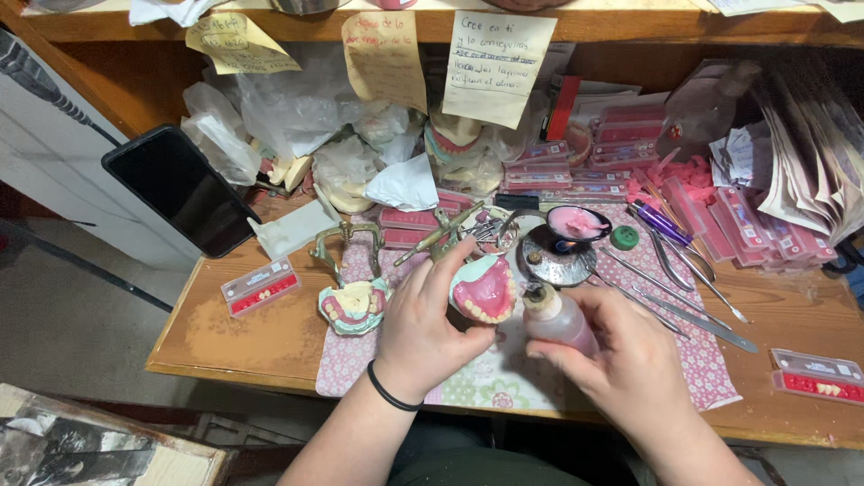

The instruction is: The person assembles a dental model by fitting upper and lower denture halves together. They then use a brush to apply a pink substance to the inner surface of the denture, repeatedly dipping the brush into a heated container. The person also uses a spray bottle to apply liquid to the denture surface.

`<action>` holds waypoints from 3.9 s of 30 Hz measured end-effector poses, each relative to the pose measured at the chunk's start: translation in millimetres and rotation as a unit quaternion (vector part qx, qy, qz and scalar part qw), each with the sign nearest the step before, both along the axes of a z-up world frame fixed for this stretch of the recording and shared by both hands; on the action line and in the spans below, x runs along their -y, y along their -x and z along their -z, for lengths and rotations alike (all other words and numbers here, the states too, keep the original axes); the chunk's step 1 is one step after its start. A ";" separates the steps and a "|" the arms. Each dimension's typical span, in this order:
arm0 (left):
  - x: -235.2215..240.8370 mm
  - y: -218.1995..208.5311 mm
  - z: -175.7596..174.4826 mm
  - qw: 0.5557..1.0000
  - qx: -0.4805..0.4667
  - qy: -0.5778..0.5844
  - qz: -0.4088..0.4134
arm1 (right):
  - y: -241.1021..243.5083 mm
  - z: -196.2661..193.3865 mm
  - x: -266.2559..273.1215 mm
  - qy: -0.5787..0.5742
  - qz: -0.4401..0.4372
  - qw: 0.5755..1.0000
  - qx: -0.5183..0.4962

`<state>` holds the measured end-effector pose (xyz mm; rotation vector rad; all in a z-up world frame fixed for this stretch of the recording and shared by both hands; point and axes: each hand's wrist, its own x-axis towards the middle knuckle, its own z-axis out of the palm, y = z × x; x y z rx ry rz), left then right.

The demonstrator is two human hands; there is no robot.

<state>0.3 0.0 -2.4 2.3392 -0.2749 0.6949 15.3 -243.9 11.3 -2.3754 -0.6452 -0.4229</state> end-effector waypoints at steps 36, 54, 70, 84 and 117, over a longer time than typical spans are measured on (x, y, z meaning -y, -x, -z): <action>5.2 -1.6 2.7 0.999 0.015 0.024 -0.027 | -0.6 -17.4 49.0 -0.113 0.210 0.962 -0.137; 8.6 2.1 9.7 0.996 -0.009 0.056 -0.065 | -52.1 29.3 223.5 -0.297 0.129 0.925 -0.199; 4.9 -2.5 15.6 0.999 -0.005 0.040 -0.028 | -28.1 15.9 90.8 0.112 0.072 0.991 -0.010; 4.2 -3.0 13.0 0.999 -0.029 0.041 0.007 | -19.7 7.0 75.6 -0.216 -0.011 0.912 -0.348; 4.1 1.5 12.3 0.988 -0.104 0.112 0.011 | -41.8 28.6 15.3 -0.599 0.060 0.748 -0.278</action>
